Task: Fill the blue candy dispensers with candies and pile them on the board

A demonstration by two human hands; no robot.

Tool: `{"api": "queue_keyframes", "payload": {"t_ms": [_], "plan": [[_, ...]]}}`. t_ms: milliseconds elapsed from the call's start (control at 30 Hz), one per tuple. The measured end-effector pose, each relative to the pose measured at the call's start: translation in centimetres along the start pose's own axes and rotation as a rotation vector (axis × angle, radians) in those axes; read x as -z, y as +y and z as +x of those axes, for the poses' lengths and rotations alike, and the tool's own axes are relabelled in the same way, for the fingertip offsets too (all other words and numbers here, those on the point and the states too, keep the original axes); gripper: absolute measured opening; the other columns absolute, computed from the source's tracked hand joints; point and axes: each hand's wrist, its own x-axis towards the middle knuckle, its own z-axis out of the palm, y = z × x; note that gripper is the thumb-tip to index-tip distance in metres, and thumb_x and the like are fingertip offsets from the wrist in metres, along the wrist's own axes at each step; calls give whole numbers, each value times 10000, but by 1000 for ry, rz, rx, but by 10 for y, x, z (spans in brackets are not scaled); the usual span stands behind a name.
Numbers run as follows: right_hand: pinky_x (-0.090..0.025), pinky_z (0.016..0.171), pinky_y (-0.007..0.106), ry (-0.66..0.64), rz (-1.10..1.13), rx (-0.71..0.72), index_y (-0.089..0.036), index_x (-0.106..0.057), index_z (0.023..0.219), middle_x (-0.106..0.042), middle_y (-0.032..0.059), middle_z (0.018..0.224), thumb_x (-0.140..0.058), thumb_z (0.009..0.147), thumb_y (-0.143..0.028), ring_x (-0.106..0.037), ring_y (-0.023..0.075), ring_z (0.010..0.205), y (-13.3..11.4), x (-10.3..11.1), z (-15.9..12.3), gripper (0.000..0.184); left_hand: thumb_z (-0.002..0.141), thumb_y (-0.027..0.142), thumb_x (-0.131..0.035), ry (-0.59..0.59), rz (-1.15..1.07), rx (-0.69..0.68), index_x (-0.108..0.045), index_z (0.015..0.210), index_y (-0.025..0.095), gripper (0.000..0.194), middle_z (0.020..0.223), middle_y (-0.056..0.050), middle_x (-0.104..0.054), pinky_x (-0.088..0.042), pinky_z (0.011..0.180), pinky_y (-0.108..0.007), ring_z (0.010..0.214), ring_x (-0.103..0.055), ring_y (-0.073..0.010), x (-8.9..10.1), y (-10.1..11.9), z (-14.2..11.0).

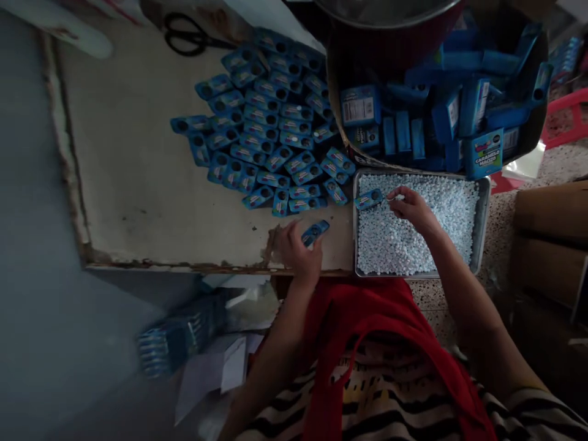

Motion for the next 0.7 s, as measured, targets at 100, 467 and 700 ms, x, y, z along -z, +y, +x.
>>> {"api": "queue_keyframes", "payload": {"t_ms": [100,467,700], "plan": [[-335,586,263,30,-408,53,-227,-647,885,-517,-91,540,-617,744,-226,-486,135,523,-4,9,3,144,993,398,-670,20,1,-245,-601,1428,207,480,1389,-202,-688,-425,1232,-567,1368,-612,-364,-29,48,29],[-474,846,345,-68,-1067,288,-167,-700,1146,-776,150,1117,-469,925,2,-711,275,991,-37,-10,-17,362,838,112,-745,-275,-6,-407,-756,1278,235,457,1215,-94,-764,-530,1085,-455,1171,-675,-311,-66,111,74],[-481,823,372,-5,-1206,235,-158,-657,1257,-720,189,1222,-431,977,-13,-703,301,1030,-37,-21,-31,388,842,144,-752,-298,-54,-421,-754,1242,214,406,1196,-92,-768,-529,1077,-450,1155,-678,-305,-61,118,71]]}}
